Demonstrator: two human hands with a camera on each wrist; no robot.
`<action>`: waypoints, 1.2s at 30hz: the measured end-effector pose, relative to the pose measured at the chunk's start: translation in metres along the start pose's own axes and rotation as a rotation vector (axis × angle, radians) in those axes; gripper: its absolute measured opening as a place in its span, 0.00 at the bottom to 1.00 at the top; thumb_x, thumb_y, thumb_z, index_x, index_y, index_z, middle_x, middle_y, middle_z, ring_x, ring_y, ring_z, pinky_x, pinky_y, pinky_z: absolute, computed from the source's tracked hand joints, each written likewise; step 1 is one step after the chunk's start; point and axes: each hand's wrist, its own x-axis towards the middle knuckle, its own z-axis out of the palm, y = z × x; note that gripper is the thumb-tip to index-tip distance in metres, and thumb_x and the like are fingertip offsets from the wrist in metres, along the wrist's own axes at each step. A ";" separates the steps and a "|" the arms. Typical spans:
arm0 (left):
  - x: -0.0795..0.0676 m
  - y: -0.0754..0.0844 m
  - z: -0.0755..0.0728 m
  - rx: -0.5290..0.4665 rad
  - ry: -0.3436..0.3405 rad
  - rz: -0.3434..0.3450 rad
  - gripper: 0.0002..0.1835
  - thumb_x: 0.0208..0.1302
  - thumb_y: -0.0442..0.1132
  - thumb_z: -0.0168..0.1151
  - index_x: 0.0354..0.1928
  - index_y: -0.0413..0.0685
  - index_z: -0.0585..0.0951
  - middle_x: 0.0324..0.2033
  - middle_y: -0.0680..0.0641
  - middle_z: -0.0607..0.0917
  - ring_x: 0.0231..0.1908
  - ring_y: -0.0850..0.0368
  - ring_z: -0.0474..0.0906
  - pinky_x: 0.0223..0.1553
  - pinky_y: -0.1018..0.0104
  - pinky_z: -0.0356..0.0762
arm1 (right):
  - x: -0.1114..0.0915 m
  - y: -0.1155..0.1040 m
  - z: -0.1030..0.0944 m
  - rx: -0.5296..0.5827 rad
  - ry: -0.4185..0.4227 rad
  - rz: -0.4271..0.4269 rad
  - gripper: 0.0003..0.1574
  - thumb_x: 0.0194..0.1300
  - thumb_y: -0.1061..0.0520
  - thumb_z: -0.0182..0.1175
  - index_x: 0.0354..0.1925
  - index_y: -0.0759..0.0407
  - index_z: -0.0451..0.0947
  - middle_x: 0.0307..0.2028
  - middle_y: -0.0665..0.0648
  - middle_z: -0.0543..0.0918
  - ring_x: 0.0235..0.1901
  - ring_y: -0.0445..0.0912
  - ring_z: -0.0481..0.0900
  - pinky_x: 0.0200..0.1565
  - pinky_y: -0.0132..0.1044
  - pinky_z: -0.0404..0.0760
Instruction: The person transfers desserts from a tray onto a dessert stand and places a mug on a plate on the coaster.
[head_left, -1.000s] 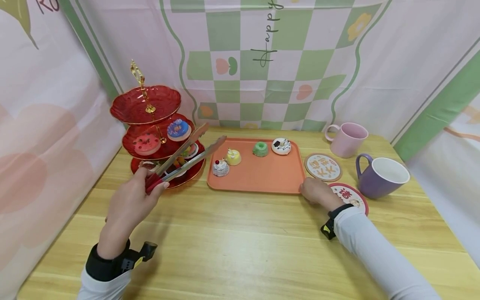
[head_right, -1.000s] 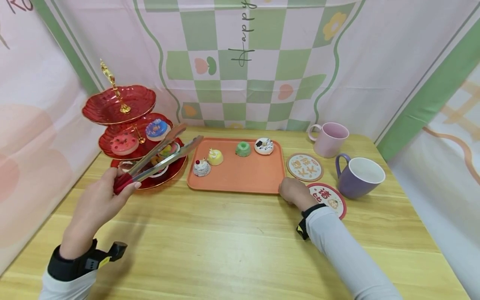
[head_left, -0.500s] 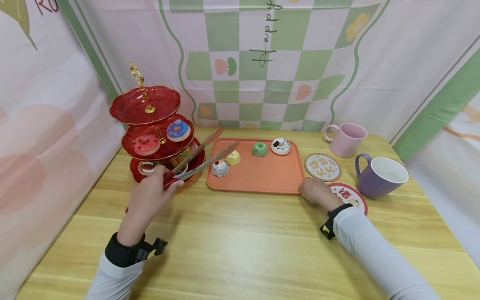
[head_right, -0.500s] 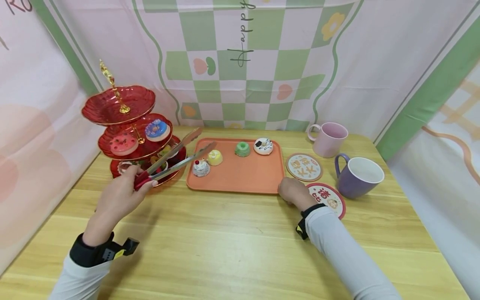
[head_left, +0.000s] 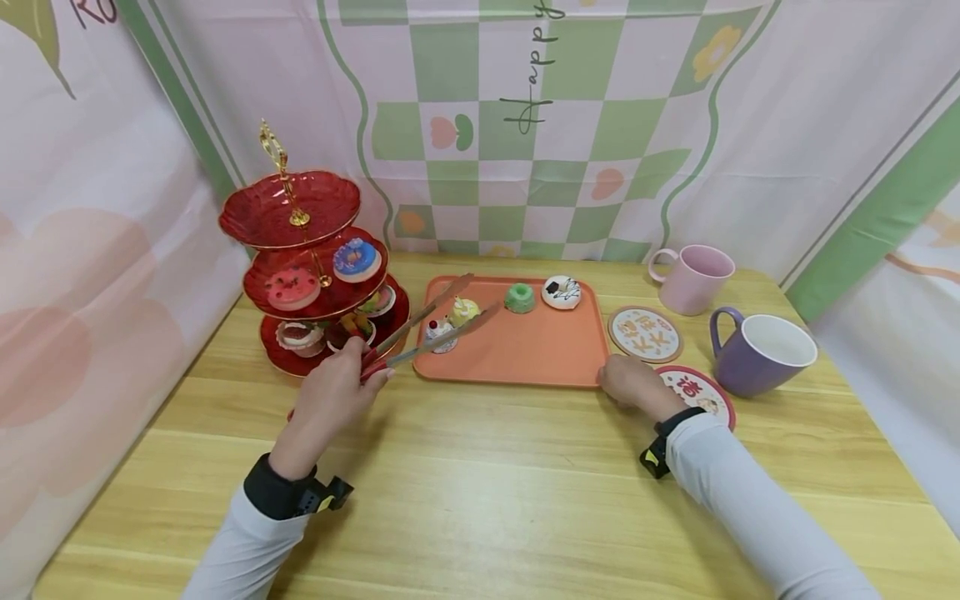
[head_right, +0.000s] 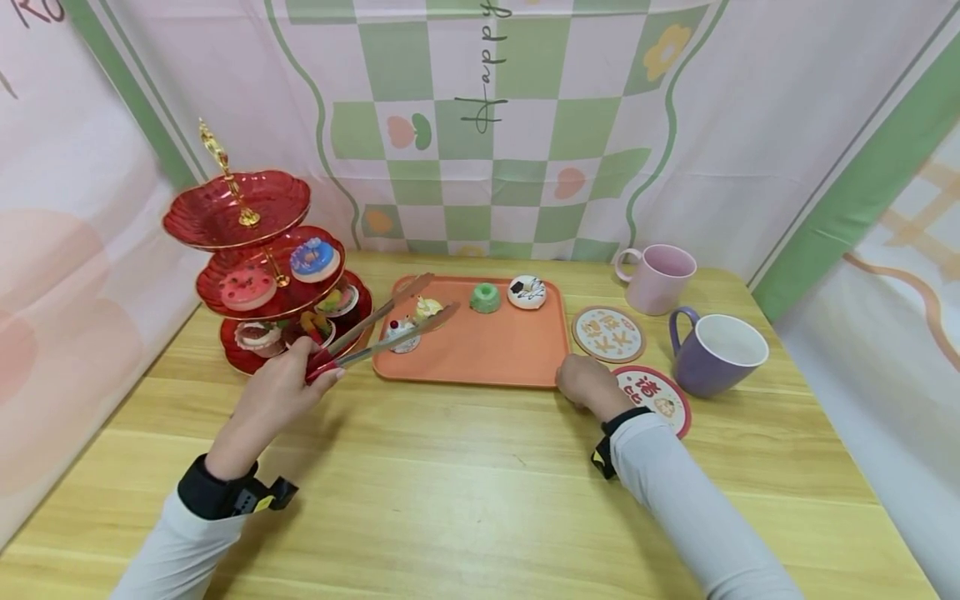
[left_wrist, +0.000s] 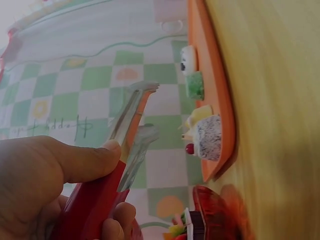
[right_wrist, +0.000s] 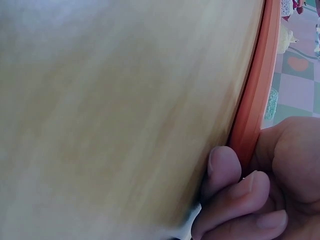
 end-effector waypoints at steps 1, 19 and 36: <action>0.001 0.000 0.001 -0.005 -0.007 -0.001 0.22 0.57 0.47 0.67 0.40 0.38 0.69 0.21 0.47 0.72 0.19 0.53 0.67 0.21 0.62 0.62 | 0.000 0.000 0.000 -0.001 0.000 -0.005 0.19 0.68 0.60 0.40 0.24 0.61 0.72 0.26 0.59 0.73 0.21 0.49 0.71 0.25 0.39 0.70; 0.018 0.011 0.024 -0.003 0.031 0.075 0.21 0.56 0.48 0.67 0.36 0.40 0.69 0.20 0.47 0.69 0.19 0.53 0.67 0.19 0.62 0.62 | 0.000 -0.001 -0.001 -0.001 -0.007 0.012 0.20 0.69 0.60 0.40 0.23 0.62 0.72 0.25 0.59 0.73 0.20 0.49 0.71 0.25 0.39 0.70; 0.042 0.032 0.046 -0.010 -0.044 0.082 0.21 0.57 0.45 0.68 0.45 0.40 0.73 0.24 0.47 0.74 0.22 0.52 0.70 0.23 0.62 0.69 | -0.001 -0.004 -0.002 -0.058 -0.035 -0.016 0.18 0.69 0.61 0.41 0.26 0.63 0.73 0.24 0.59 0.72 0.21 0.49 0.71 0.23 0.37 0.69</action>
